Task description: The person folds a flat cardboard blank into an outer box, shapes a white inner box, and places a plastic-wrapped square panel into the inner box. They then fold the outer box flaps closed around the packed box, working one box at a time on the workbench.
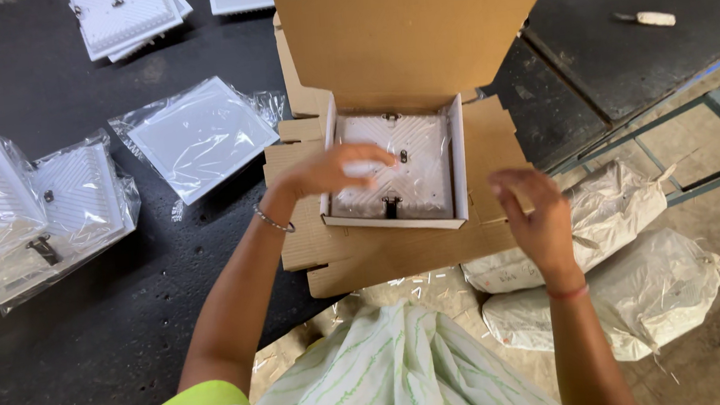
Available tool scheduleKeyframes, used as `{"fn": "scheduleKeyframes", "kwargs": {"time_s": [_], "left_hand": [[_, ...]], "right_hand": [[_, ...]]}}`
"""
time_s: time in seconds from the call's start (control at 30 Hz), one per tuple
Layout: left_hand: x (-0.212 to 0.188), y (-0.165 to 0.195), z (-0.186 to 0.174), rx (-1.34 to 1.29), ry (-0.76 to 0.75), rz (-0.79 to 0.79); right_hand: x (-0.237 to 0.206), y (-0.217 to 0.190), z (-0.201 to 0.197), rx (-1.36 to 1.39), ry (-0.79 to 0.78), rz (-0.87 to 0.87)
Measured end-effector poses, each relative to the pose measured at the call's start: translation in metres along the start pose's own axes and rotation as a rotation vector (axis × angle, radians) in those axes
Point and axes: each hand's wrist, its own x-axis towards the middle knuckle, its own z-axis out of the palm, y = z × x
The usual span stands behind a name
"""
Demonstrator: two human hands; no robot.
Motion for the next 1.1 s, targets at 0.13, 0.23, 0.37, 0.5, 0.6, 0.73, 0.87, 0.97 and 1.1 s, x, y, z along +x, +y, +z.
{"fn": "scheduleKeyframes", "kwargs": {"time_s": [0.13,0.23,0.37,0.5,0.6,0.73,0.87,0.97,1.1], "left_hand": [[0.011,-0.022,-0.053,-0.011,1.097,-0.176],[0.025,-0.021,-0.107,0.157,1.145,0.034],[0.043,-0.009,-0.131,0.020,0.990,-0.029],[0.050,0.003,-0.106,0.496,1.147,-0.044],[0.054,0.018,-0.079,0.687,1.154,-0.120],[0.026,0.031,-0.061,0.147,0.867,-0.164],[-0.025,0.018,-0.041,-0.143,0.592,0.098],[-0.051,0.003,-0.031,-0.529,0.493,-0.019],[-0.072,0.005,-0.022,-0.309,0.350,-0.164]], "right_hand": [[0.064,0.036,0.018,0.015,0.178,0.004],[0.131,0.067,0.028,0.071,0.264,-0.097],[0.185,0.092,0.040,-0.002,0.172,0.000],[0.183,0.081,0.049,-0.067,0.168,0.072],[0.165,0.052,0.060,-0.058,0.168,0.053],[0.128,0.024,0.046,0.184,0.002,0.022],[0.090,0.027,0.028,0.716,-0.266,0.070],[0.064,0.039,0.016,0.814,-0.402,0.214],[0.037,0.044,0.017,0.446,-0.459,0.273]]}}
